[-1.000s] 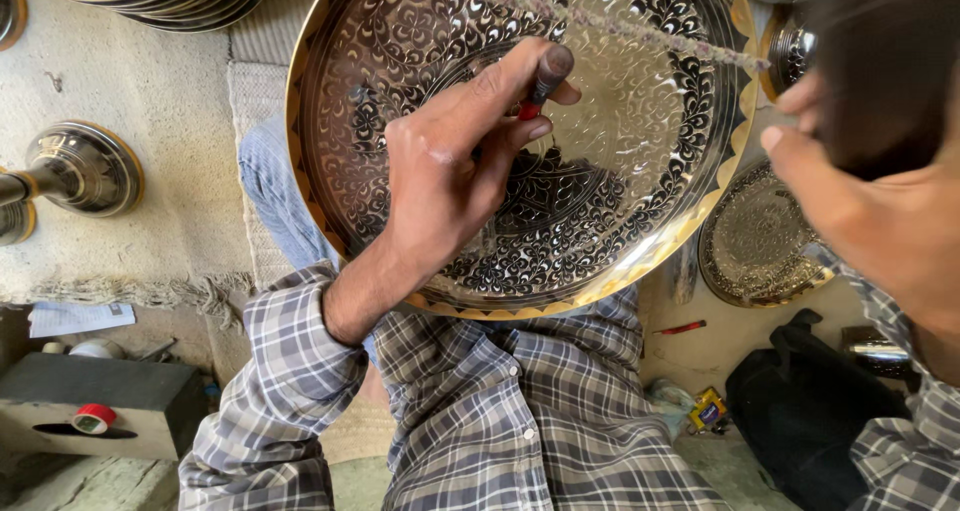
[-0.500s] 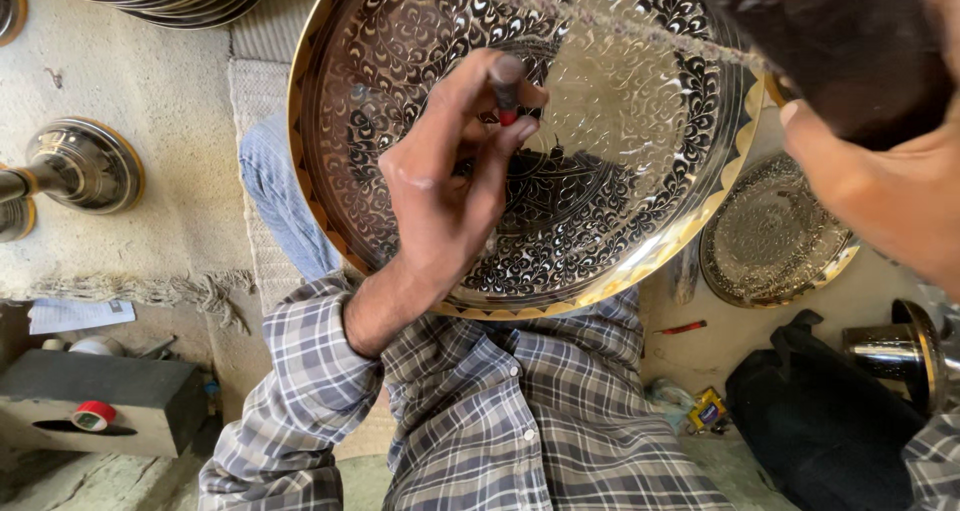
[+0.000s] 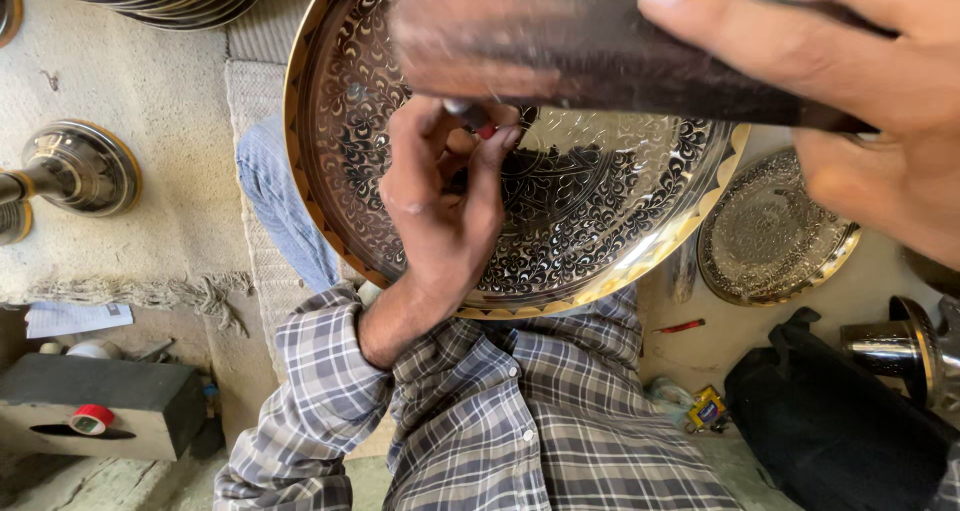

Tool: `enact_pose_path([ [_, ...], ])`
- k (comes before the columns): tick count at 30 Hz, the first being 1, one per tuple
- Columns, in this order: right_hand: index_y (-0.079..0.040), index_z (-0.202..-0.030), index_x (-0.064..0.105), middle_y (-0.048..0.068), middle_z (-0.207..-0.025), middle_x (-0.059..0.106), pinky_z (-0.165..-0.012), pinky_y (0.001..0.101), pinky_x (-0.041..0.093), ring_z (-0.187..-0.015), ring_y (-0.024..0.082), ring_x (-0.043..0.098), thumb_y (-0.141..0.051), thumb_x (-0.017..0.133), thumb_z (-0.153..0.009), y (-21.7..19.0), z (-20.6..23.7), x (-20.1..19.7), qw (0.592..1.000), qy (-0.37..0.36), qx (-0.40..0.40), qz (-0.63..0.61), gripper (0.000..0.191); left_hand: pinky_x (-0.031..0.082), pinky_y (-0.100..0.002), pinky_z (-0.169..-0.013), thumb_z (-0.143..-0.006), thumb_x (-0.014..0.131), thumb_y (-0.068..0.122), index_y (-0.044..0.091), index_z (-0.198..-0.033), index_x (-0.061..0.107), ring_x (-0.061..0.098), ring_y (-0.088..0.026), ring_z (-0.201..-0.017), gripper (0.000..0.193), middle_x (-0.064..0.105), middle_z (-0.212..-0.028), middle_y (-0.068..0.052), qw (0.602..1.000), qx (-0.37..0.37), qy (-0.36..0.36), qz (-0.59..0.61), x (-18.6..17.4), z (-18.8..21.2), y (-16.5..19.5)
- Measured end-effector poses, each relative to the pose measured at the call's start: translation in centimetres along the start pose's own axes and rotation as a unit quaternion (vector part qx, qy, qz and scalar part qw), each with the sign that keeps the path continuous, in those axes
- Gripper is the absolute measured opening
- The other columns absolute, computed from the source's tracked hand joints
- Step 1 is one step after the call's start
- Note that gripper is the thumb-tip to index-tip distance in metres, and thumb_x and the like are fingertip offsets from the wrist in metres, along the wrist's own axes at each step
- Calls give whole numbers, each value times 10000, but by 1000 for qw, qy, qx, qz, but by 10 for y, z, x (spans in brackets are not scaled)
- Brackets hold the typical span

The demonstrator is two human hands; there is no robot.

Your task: The person engraves a decorative pattern on a large metal plate using a chisel and hammer. They repeatedly strike the chisel to create intricate designs, occasionally pausing to inspect the work.

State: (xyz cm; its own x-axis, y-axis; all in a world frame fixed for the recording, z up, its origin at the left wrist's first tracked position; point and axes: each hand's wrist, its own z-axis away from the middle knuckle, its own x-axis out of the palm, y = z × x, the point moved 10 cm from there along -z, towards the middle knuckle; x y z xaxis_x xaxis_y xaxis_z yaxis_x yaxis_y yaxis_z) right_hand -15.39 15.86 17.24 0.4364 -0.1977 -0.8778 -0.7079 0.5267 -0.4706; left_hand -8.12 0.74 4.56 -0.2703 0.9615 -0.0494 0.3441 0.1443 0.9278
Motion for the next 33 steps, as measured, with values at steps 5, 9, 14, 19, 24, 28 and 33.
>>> enact_pose_path([
  [5, -29, -1482, 443, 247, -1295, 639, -932, 396, 601, -1133, 337, 689, 107, 723, -812, -16, -8, -14, 996, 36, -44, -66, 739, 553, -186, -518, -1054, 717, -84, 32, -1338, 471, 599, -62, -685, 394, 687, -932, -88, 996, -94, 11, -2, -4, 4, -20],
  [9, 14, -1490, 488, 261, -1273, 659, -881, 388, 612, -1089, 344, 703, 190, 677, -805, -2, 6, -5, 999, 34, -7, 9, 733, 645, -196, -598, -1097, 703, -63, 67, -1370, 438, 683, -70, -760, 402, 703, -1031, -100, 996, -58, 9, 63, -1, -2, -17],
  [14, 47, -1442, 542, 207, -1165, 684, -828, 319, 604, -969, 257, 705, 126, 632, -901, 52, 56, 27, 996, 43, 15, 74, 554, 625, -172, -592, -1114, 700, -65, 96, -1371, 431, 672, -46, -742, 405, 719, -1059, -93, 998, -42, -14, 49, 5, -6, -14],
  [19, 79, -1369, 602, 141, -1025, 712, -752, 234, 593, -822, 152, 705, 38, 588, -988, 119, 114, 91, 888, -84, 11, 451, 384, 650, -192, -653, -1110, 688, -62, 104, -1398, 399, 683, -66, -815, 440, 680, -1085, -99, 997, -48, 0, 65, 3, -4, -12],
  [24, 82, -1377, 589, 152, -1043, 712, -712, 243, 579, -787, 143, 695, 21, 568, -1022, 112, 105, 87, 938, -109, 36, 327, 361, 599, -188, -614, -1124, 686, -68, 98, -1366, 423, 644, -57, -738, 394, 689, -1025, -90, 997, -42, -18, 57, 8, -3, -14],
  [28, 67, -1408, 566, 165, -1042, 708, -718, 267, 574, -800, 167, 693, 39, 598, -995, 50, 60, 29, 998, 26, 14, 61, 415, 629, -202, -605, -1099, 693, -64, 91, -1354, 458, 673, -65, -697, 380, 690, -937, -47, 998, -25, -29, 40, 10, -6, -14],
  [33, 48, -1446, 538, 181, -1041, 703, -726, 298, 567, -816, 197, 691, 62, 635, -960, 23, 31, 11, 999, 22, 22, 43, 496, 546, -158, -455, -1066, 718, -55, 63, -1344, 515, 629, -35, -588, 364, 747, -1041, -66, 998, -26, -56, 2, 12, -13, -15],
])
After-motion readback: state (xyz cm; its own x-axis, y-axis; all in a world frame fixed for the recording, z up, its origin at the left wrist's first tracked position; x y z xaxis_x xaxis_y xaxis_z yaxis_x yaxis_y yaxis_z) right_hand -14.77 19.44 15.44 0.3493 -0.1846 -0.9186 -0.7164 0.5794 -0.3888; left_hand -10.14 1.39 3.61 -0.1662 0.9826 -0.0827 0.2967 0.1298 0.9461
